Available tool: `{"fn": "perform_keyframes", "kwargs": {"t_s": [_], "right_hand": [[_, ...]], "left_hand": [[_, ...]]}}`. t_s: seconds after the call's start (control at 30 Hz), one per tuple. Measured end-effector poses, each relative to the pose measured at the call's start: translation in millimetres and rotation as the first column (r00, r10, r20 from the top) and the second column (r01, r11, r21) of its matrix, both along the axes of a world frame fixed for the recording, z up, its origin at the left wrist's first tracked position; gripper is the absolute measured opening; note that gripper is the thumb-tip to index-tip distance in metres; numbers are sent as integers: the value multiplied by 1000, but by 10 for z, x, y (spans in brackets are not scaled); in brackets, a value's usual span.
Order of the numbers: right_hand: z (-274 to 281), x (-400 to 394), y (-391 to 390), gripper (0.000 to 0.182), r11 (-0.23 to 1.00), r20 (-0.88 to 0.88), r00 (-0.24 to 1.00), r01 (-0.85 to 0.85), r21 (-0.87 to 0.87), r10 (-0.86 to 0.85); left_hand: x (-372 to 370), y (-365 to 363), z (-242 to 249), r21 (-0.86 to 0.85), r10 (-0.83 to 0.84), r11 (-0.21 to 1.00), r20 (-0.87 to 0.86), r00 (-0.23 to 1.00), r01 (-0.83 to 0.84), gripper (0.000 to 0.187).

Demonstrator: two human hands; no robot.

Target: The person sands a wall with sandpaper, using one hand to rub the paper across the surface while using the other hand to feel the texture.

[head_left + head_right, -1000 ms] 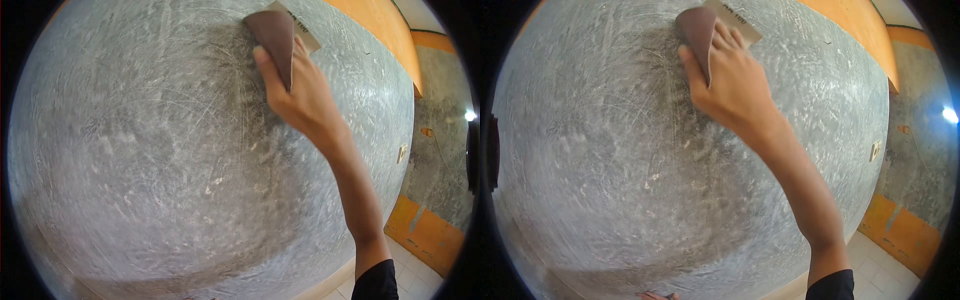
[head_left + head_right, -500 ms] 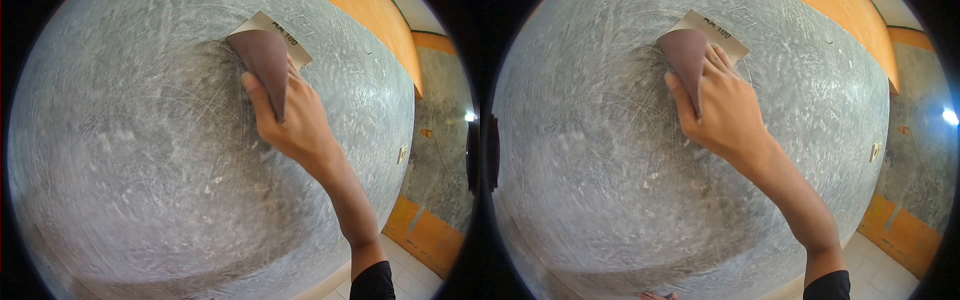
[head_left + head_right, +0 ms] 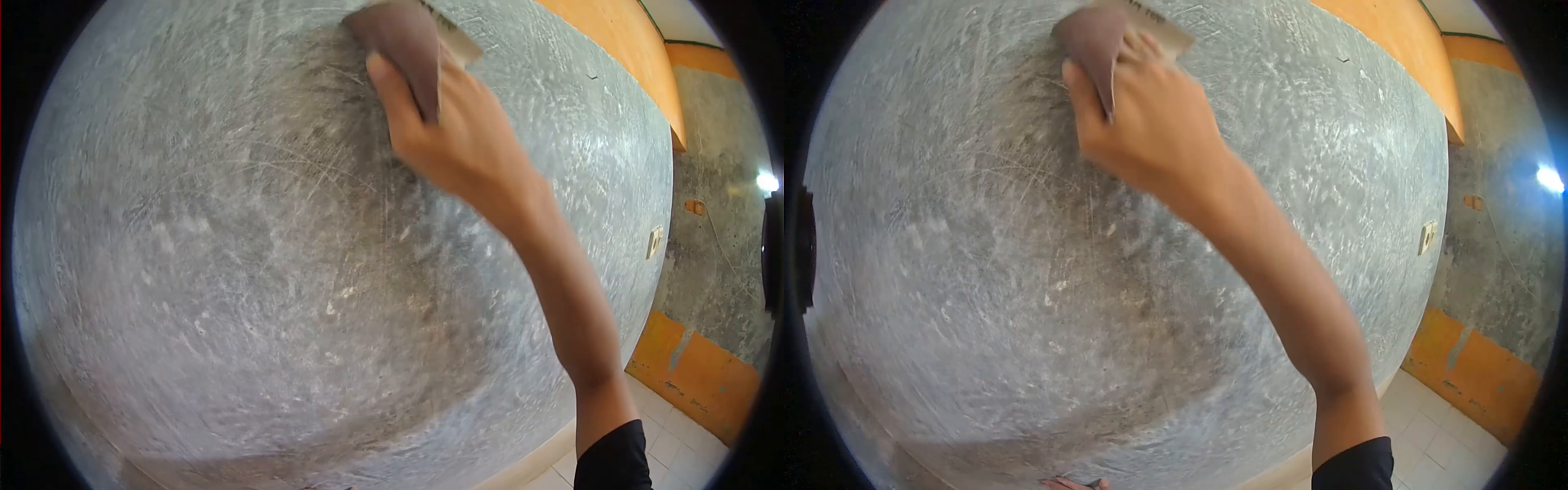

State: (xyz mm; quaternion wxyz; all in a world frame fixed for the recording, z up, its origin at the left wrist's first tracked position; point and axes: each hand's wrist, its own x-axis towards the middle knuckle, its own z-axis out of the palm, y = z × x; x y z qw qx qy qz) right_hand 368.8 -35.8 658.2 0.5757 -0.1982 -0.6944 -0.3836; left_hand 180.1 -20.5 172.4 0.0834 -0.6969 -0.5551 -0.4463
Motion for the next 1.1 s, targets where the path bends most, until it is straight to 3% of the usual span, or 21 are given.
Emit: {"fn": "perform_keyframes", "kwargs": {"t_s": [0.03, 0.13, 0.23, 0.33, 0.37, 0.47, 0.57, 0.67, 0.77, 0.83, 0.9, 1.0, 1.1], "right_hand": [[154, 11, 26, 35, 995, -24, 998, 62, 83, -60], [385, 2, -206, 42, 985, 33, 998, -55, -165, 61], [43, -29, 140, 35, 928, 88, 981, 131, 349, -171], [168, 18, 163, 35, 978, 98, 995, -37, 205, 17], [305, 33, 148, 37, 996, 31, 997, -78, 41, 77], [674, -86, -79, 39, 996, 51, 995, -89, -18, 90], [540, -235, -167, 44, 977, -82, 995, 45, -209, -63], [189, -226, -5, 42, 998, 83, 995, 56, -2, -56], [288, -171, 112, 47, 996, 55, 994, -88, -22, 89], [542, -172, 60, 41, 986, 158, 983, -110, 122, 90], [786, -226, -17, 41, 992, 156, 980, -125, 15, 122], [703, -269, -187, 42, 967, 0, 999, -40, -253, 42], [406, -157, -133, 43, 975, 127, 987, -67, -214, 95]], "left_hand": [[9, -4, -6, -2, -3, 1000, -2, 1000, 3, 107], [12, -24, -4, -2, -5, 1000, -2, 1000, 5, 107], [-5, -28, -8, -5, -1, 1000, -5, 1000, 1, 107], [-19, -39, -32, -2, 7, 1000, 10, 1000, -7, 107], [-20, -38, -33, -3, 9, 1000, 11, 1000, -9, 108], [1, -88, -48, -9, 9, 1000, 7, 1000, -9, 108], [-21, -99, -55, -5, 14, 1000, 8, 1000, -14, 108], [-67, -116, -82, -5, 32, 999, 14, 999, -32, 108], [-122, -144, -189, -7, 58, 998, 29, 998, -58, 108], [-180, -193, -301, -19, 91, 996, 29, 995, -90, 108], [-240, -239, -392, -40, 130, 991, 29, 991, -129, 108], [-351, -301, -540, -72, 178, 982, 29, 984, -175, 108], [-474, -383, -678, -102, 215, 972, 29, 976, -211, 108]]}}
